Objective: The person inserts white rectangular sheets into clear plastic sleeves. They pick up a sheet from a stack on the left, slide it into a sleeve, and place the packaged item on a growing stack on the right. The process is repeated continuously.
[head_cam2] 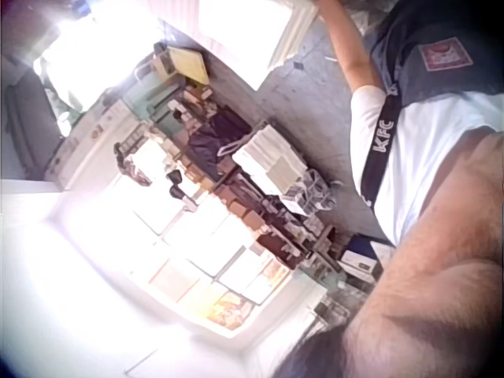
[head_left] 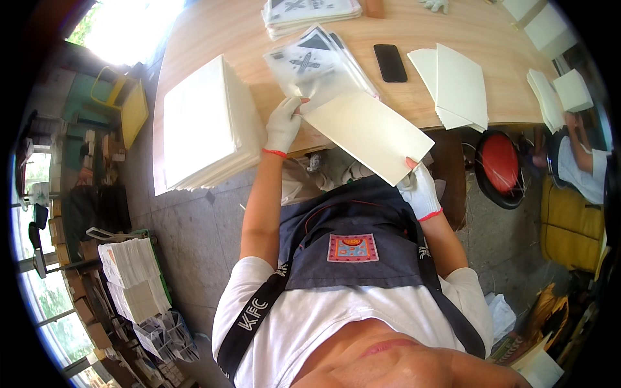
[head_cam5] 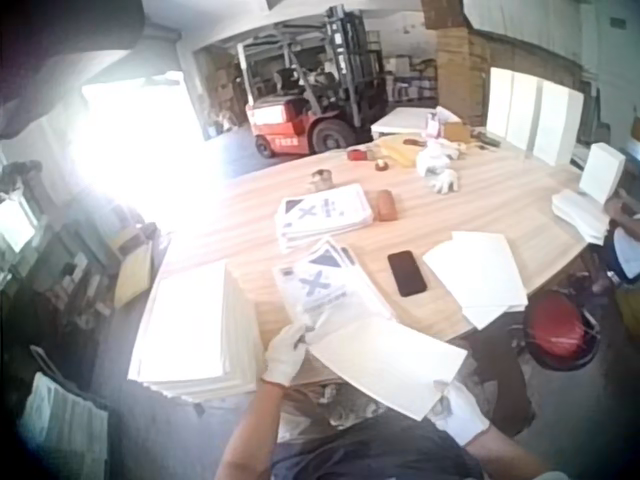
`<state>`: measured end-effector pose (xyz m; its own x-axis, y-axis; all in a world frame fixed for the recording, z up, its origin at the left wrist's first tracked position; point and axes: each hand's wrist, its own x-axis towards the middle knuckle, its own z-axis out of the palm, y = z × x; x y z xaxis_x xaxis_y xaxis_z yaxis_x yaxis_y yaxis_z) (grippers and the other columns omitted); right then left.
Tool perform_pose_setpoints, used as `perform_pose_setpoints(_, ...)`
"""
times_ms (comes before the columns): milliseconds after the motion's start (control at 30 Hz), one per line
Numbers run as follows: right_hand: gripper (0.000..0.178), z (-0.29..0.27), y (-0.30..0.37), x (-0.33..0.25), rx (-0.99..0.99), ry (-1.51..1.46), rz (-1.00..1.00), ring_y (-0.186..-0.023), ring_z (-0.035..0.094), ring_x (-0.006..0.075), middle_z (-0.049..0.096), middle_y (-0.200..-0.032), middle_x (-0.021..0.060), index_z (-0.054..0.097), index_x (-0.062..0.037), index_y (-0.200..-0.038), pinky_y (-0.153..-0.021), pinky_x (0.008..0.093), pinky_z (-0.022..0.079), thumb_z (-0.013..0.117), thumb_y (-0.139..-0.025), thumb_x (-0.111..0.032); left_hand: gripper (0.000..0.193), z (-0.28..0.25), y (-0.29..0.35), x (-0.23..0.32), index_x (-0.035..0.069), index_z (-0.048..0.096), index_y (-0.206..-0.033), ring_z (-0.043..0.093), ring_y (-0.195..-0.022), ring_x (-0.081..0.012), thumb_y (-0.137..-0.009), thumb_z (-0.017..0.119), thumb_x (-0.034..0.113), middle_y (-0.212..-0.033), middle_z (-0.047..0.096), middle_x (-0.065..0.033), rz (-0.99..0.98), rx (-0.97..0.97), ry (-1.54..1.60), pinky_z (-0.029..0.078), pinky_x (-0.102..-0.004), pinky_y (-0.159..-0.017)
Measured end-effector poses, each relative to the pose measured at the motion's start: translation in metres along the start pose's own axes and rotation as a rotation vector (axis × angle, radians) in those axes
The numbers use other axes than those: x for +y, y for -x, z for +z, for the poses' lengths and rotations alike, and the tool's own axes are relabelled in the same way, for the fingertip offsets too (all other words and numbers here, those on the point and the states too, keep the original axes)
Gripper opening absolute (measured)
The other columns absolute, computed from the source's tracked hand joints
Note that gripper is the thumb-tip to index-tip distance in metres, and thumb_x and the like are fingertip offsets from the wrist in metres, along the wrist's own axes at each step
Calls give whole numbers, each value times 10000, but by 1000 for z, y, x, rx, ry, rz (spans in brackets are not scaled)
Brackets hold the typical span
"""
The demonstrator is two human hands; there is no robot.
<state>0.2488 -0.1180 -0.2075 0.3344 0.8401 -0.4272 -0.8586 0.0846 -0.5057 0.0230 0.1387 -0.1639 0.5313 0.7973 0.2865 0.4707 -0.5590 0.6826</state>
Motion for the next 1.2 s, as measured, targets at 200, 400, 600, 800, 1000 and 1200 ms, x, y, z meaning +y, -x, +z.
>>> perform_pose_setpoints(200,281,26,9,3,10,-25,-26,-939,599,176,573,-1083,85,481,-36,-1151,-706,272,541,498,-873,-73,323,0,6,7,94,602,-950,542,-702,-219,-712,450,-64,-808,554,-82,42,-15,-18,444,-304,-649)
perform_pose_setpoints(400,279,32,12,6,-24,27,-17,-898,607,156,576,-1076,75,478,-47,-1159,-615,241,533,498,-885,-98,381,12,21,4,101,614,-973,534,-664,-207,-674,466,-83,-761,538,-67,187,122,-118,433,-300,-615)
perform_pose_setpoints(600,329,41,28,14,-136,35,30,-928,598,134,570,-1110,65,448,-36,-1210,-674,229,525,497,-896,-123,457,57,60,7,57,474,-1186,574,-741,-154,-754,507,-88,-854,572,-70,-83,484,376,473,-267,-631)
perform_pose_setpoints(800,232,76,50,16,-71,201,-19,-562,510,103,576,-837,51,473,-44,-1088,-424,220,350,493,-913,-194,392,104,57,17,41,376,-1281,586,-951,-241,-923,446,185,-1129,547,-154,-394,426,1239,525,-332,-770)
perform_pose_setpoints(1000,215,60,40,15,-25,281,104,-497,543,123,584,-773,76,489,-46,-1057,-384,213,359,519,-910,-200,428,138,74,-3,26,356,-1308,527,-1078,-290,-961,308,272,-1238,484,-165,-394,-178,1361,505,-394,-843)
perform_pose_setpoints(1200,263,52,-9,56,110,216,228,-881,616,212,568,-1044,72,472,-62,-1156,-678,353,570,503,-908,-145,312,167,133,17,-42,493,-1153,596,-954,-271,-901,484,141,-1073,587,-164,-650,195,1342,535,-384,-764)
